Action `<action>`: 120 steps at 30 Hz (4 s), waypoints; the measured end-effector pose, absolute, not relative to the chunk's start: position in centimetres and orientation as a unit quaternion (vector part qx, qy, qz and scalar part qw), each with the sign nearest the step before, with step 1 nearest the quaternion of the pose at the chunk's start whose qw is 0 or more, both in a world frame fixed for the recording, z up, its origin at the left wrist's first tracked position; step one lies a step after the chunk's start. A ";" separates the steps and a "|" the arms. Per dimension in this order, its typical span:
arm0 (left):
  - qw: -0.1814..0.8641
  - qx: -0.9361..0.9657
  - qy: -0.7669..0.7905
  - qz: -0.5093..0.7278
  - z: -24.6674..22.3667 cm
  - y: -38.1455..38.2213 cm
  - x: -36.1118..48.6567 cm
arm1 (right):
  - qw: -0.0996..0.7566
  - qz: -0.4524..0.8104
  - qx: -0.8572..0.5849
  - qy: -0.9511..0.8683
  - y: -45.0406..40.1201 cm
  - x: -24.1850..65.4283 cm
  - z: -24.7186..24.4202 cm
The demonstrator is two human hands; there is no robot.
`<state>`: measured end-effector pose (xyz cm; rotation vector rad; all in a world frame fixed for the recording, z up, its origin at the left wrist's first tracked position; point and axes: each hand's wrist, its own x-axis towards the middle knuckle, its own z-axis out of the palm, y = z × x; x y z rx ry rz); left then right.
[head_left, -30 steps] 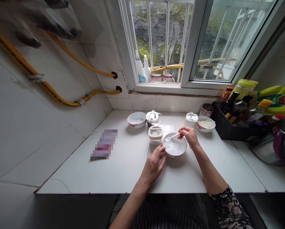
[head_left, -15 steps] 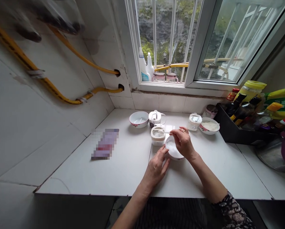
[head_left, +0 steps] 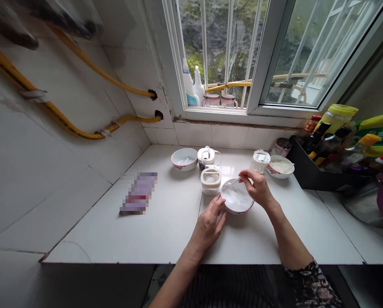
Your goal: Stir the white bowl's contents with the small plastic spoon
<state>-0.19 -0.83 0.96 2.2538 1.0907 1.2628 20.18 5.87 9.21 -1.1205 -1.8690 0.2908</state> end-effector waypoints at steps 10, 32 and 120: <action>0.189 0.787 0.382 0.446 1.0 -0.9 -0.2 | 0.430 0.109 -0.497 -0.746 6.1 21.1 9.2; 0.172 0.792 0.378 0.448 1.0 -0.8 -0.2 | 0.536 0.447 -0.520 -0.492 7.2 21.4 9.1; 0.177 0.787 0.384 0.449 0.7 -0.8 0.0 | 0.481 0.018 -0.396 -0.782 5.8 15.8 8.8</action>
